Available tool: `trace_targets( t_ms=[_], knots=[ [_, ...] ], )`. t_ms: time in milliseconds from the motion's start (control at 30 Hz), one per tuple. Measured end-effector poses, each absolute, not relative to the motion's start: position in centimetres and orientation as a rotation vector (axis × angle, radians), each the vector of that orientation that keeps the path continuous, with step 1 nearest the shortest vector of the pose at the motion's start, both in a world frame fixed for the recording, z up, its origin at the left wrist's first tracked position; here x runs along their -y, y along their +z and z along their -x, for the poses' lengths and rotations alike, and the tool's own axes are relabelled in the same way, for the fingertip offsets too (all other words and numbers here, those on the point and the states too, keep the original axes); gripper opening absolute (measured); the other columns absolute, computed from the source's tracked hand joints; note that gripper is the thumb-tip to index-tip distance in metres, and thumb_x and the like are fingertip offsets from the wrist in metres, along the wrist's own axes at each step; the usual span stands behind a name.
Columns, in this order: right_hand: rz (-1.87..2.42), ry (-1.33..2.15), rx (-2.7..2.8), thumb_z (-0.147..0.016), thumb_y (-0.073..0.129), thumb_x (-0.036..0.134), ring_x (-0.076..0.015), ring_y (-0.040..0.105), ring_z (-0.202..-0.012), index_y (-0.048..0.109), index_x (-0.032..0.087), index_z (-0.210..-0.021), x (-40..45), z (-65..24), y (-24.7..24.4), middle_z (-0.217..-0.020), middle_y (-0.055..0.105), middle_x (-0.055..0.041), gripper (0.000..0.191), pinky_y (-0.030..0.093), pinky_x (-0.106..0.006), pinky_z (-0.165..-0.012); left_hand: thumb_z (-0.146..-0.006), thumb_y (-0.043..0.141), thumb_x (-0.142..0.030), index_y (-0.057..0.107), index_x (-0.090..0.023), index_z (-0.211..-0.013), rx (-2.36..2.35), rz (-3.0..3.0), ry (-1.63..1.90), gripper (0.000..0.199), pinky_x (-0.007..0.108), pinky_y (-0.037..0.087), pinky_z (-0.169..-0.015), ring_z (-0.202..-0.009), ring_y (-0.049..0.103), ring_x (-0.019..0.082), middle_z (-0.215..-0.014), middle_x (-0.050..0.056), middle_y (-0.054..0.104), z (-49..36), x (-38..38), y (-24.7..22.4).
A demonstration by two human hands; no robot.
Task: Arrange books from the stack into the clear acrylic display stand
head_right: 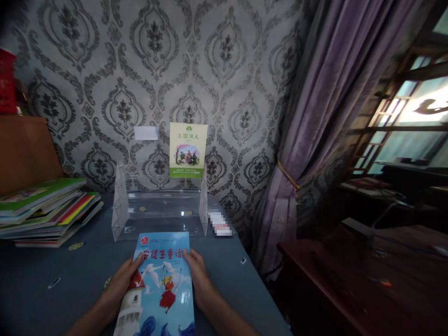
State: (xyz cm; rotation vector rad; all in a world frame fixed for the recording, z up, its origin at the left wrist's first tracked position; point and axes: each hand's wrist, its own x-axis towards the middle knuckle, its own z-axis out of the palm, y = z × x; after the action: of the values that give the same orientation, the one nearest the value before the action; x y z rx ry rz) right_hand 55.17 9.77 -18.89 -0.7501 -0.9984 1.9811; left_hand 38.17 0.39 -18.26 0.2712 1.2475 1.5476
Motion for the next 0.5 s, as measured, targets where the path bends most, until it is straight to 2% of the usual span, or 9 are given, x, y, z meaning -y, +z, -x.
trace_targets(
  t_ms=[133, 233, 367, 500],
  knots=[
    [0.831, 1.927, 1.036, -0.056, 0.091, 0.058, -0.0289, 0.076, -0.086, 0.072, 0.015, -0.09, -10.2, -55.4, -19.3, -0.088, 0.079, -0.008, 0.058, 0.057, -0.039, -0.082, -0.07, 0.086, -0.044, 0.059, -0.02, -0.126, -1.28, -0.507, 1.616, 0.067, 0.036, 0.062, -0.084, -0.097, 0.076, 0.028, -0.112, 0.01, 0.077, -37.2, -1.0, -20.5],
    [0.845, 1.912, 1.08, -0.054, 0.091, 0.061, -0.0281, 0.075, -0.086, 0.072, 0.016, -0.088, -10.3, -55.4, -19.5, -0.086, 0.079, -0.0073, 0.06, 0.056, -0.039, -0.084, -0.062, 0.086, -0.057, 0.057, -0.018, -0.125, -1.348, -0.739, 1.639, 0.08, 0.038, 0.058, -0.095, -0.112, 0.071, 0.031, -0.121, 0.012, 0.073, -36.5, -1.1, -21.4],
    [0.866, 1.905, 1.083, -0.051, 0.09, 0.065, -0.0278, 0.074, -0.083, 0.072, 0.017, -0.086, -10.5, -55.4, -19.6, -0.079, 0.077, -0.0052, 0.063, 0.056, -0.04, -0.084, -0.078, 0.069, -0.061, 0.048, -0.018, -0.14, -1.565, -0.985, 1.591, 0.078, 0.041, 0.053, -0.104, -0.127, 0.062, 0.032, -0.14, 0.015, 0.062, -35.5, -0.8, -22.3],
    [0.885, 1.919, 1.11, -0.053, 0.089, 0.065, -0.0265, 0.073, -0.084, 0.072, 0.017, -0.089, -10.4, -55.5, -19.5, -0.082, 0.077, -0.0053, 0.062, 0.055, -0.038, -0.083, -0.09, 0.056, -0.052, 0.045, -0.016, -0.148, -1.829, -1.354, 1.451, 0.069, 0.05, 0.04, -0.117, -0.145, 0.043, 0.033, -0.156, 0.017, 0.046, -34.6, -0.9, -24.3]
  ],
)
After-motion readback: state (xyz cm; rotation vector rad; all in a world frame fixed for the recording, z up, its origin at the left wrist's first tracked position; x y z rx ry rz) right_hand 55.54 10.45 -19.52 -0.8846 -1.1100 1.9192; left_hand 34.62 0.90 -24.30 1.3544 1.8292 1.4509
